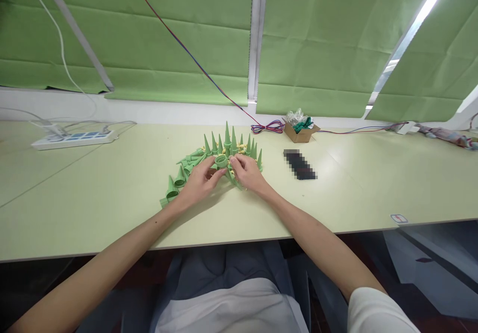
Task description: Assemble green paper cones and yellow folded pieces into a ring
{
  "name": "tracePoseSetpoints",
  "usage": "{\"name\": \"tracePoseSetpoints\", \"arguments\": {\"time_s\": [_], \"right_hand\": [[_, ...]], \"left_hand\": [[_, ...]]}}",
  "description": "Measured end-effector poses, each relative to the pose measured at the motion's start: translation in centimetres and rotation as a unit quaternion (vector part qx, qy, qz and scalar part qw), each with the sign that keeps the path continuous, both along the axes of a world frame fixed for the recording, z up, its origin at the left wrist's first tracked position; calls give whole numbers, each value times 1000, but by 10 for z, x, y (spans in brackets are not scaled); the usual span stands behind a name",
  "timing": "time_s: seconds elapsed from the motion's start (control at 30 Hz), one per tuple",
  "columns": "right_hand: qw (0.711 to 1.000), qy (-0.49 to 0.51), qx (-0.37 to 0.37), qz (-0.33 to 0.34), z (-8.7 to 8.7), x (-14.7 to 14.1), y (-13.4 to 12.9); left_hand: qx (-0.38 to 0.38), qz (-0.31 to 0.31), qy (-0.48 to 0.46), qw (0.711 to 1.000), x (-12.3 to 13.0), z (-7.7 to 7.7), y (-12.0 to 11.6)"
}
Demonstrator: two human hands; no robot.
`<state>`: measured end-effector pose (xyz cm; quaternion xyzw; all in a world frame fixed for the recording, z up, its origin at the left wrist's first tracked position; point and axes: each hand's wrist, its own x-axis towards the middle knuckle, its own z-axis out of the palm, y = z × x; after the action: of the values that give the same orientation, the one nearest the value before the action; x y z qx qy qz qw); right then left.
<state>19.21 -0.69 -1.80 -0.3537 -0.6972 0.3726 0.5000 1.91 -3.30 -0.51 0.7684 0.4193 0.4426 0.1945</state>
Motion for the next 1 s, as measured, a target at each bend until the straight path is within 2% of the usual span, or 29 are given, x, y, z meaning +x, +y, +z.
{"name": "tracePoseSetpoints", "arguments": {"time_s": [0.23, 0.47, 0.73, 1.0], "right_hand": [[1000, 25, -14, -2, 1, -3, -2], [998, 63, 18, 6, 4, -3, -5], [990, -59, 127, -31, 5, -2, -9], [990, -72, 119, -31, 2, -1, -5]], "left_hand": [[13, 27, -3, 1000, 0, -1, 1], [-55, 37, -66, 996, 1, 5, -2], [-209, -26, -178, 961, -3, 5, 3], [-192, -55, -179, 963, -3, 6, 1]]}}
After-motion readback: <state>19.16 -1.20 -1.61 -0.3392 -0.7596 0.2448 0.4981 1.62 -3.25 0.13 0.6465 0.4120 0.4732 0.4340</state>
